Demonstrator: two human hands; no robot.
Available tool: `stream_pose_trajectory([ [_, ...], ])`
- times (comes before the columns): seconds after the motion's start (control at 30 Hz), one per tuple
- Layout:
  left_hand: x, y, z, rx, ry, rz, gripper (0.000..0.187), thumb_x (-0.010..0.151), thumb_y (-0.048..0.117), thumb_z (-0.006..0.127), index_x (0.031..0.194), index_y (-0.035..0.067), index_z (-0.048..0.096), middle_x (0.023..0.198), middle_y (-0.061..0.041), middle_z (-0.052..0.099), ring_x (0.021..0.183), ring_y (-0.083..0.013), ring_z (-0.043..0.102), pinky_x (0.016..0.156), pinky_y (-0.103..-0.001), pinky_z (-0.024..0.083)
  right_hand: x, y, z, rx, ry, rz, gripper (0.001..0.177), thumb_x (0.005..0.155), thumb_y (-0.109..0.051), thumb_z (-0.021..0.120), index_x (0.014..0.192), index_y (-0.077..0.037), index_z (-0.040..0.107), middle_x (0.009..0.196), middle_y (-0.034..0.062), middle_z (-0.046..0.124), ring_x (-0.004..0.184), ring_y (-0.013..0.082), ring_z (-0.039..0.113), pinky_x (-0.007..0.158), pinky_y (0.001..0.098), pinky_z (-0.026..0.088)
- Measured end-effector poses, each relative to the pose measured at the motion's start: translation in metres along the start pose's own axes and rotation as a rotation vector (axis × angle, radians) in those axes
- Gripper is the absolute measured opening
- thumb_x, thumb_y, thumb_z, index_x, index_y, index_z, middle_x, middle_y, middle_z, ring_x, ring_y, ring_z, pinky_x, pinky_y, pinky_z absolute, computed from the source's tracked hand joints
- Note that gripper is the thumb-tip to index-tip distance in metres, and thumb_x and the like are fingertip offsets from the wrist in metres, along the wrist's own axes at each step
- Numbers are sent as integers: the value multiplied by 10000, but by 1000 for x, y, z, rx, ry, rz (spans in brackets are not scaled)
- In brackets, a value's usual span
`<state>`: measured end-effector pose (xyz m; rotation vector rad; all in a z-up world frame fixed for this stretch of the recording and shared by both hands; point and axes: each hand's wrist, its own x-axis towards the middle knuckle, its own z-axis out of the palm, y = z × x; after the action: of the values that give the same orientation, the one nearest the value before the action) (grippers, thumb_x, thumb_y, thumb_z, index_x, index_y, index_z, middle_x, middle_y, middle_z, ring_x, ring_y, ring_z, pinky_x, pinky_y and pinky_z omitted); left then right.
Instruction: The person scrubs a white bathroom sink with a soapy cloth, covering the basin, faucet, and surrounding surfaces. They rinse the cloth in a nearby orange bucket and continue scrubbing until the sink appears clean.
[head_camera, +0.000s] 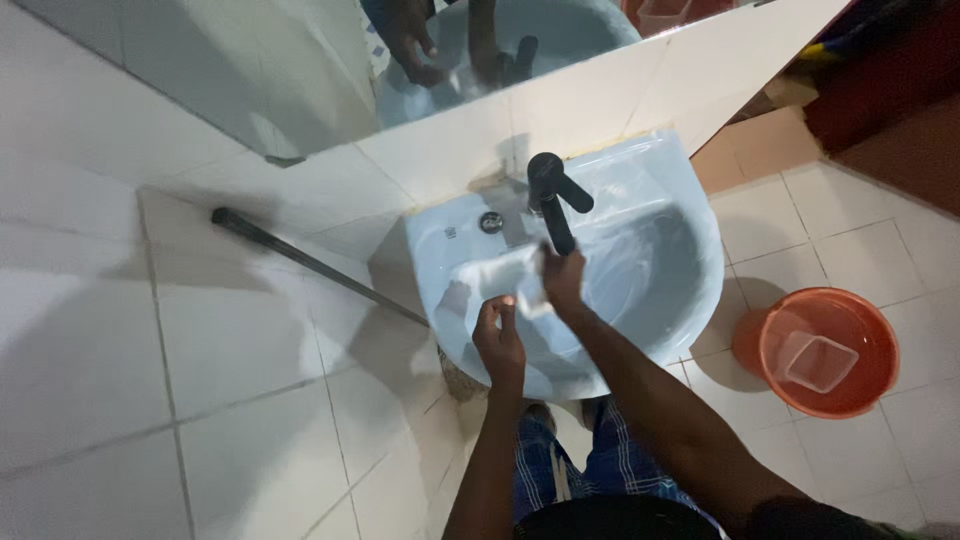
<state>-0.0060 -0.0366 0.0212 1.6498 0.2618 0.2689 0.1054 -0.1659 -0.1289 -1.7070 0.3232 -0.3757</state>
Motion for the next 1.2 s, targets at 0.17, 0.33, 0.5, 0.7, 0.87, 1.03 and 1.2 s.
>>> stream_pose_trajectory([
  [0.17, 6, 0, 21, 206, -59, -131, 403, 1015, 395, 635, 1040, 1, 712, 979, -129, 733, 949, -235, 675, 908, -372, 511, 58, -31, -76, -420, 65, -405, 385, 1091, -158, 486, 1354, 122, 508, 1314, 379, 564, 1236, 474, 583, 1061, 556, 460],
  [0.33, 6, 5, 49, 193, -88, -112, 415, 1011, 409, 611, 1060, 8, 705, 986, -132, 741, 919, -267, 694, 881, -400, 532, 76, -79, -97, -742, -440, -683, 385, 901, -79, 540, 1268, 28, 585, 1314, 368, 583, 1221, 516, 552, 1024, 553, 472],
  [0.5, 4, 8, 63, 197, -85, -161, 374, 1009, 368, 623, 1063, 10, 721, 1026, -145, 744, 959, -282, 690, 897, -403, 516, 95, -91, -96, -833, -708, 74, 368, 1048, -218, 495, 1337, 7, 531, 1168, 258, 673, 1038, 441, 697, 937, 532, 574],
  [0.7, 2, -1, 104, 103, -94, -154, 364, 1003, 362, 602, 1081, 25, 717, 1039, -126, 755, 952, -253, 699, 886, -404, 528, 121, -33, -85, -667, -588, -752, 461, 889, -130, 607, 1319, 35, 586, 1282, 337, 633, 1232, 508, 577, 1067, 562, 462],
  [0.87, 3, -8, 145, -22, -145, -55, 326, 1063, 311, 576, 1074, 10, 700, 1013, -128, 727, 941, -239, 687, 879, -386, 527, 125, -20, -74, -592, -610, -343, 607, 853, -117, 622, 1402, 98, 481, 1433, 368, 490, 1272, 517, 477, 1043, 589, 382],
  [1.03, 2, -4, 167, 80, -140, -83, 303, 1064, 282, 561, 1093, 11, 693, 1024, -126, 727, 955, -220, 686, 897, -363, 512, 120, -17, -122, -857, -402, -489, 422, 960, -77, 539, 1359, 37, 617, 1495, 281, 533, 1388, 451, 499, 1212, 545, 379],
  [1.2, 2, -11, 176, 24, -24, -73, 314, 1041, 302, 602, 1068, 0, 688, 1044, -139, 732, 987, -241, 697, 898, -377, 521, 130, -23, -94, -841, -757, -475, 347, 924, -105, 574, 1242, 10, 655, 1465, 289, 519, 1371, 446, 488, 1188, 526, 364],
])
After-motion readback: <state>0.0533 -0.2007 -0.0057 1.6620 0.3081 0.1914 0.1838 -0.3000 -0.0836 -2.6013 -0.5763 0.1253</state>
